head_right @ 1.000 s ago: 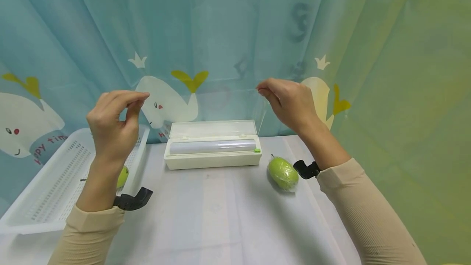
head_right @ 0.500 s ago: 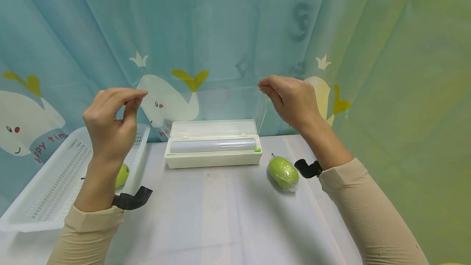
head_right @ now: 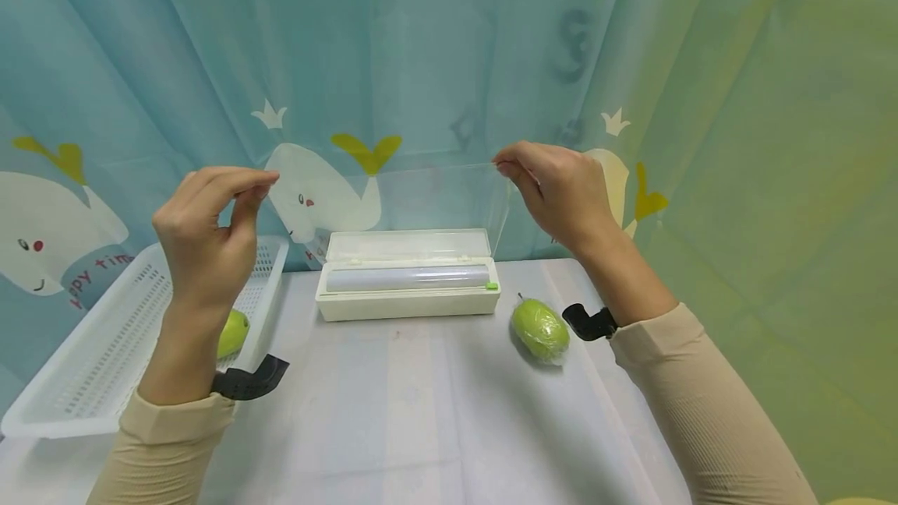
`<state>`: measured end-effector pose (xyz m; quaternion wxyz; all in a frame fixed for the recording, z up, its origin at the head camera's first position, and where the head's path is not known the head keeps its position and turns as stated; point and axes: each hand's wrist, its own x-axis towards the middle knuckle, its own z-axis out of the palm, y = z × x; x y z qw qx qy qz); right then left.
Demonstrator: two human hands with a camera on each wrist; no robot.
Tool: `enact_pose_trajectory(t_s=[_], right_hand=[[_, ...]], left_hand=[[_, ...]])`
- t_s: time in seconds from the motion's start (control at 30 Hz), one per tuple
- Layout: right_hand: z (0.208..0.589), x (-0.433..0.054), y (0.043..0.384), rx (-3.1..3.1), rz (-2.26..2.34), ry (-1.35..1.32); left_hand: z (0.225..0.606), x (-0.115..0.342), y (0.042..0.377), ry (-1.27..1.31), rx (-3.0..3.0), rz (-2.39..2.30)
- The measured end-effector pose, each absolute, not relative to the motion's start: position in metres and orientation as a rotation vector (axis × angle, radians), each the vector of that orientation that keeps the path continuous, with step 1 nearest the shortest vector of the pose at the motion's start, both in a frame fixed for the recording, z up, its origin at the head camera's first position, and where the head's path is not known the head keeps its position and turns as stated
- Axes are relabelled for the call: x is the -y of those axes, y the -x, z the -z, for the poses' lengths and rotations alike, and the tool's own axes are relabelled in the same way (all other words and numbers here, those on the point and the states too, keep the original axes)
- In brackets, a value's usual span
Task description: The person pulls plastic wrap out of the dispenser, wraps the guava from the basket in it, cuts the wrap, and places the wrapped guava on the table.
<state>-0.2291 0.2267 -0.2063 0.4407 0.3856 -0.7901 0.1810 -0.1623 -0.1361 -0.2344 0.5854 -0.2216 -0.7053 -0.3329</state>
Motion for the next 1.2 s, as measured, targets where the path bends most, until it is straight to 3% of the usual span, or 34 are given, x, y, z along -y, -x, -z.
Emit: enact_pose_trajectory(t_s=[0.7,1.2], right_hand=[[0.199,-0.229,0.219,1.905,-0.442,-0.969],[0.224,-0.231,0.211,1.961,-0.481,-1.011]], left_hand=[[0.231,0.128,0.154,0.501,1.574,0.792],[0.249,0.132,0.145,0.559,1.600,0.758]])
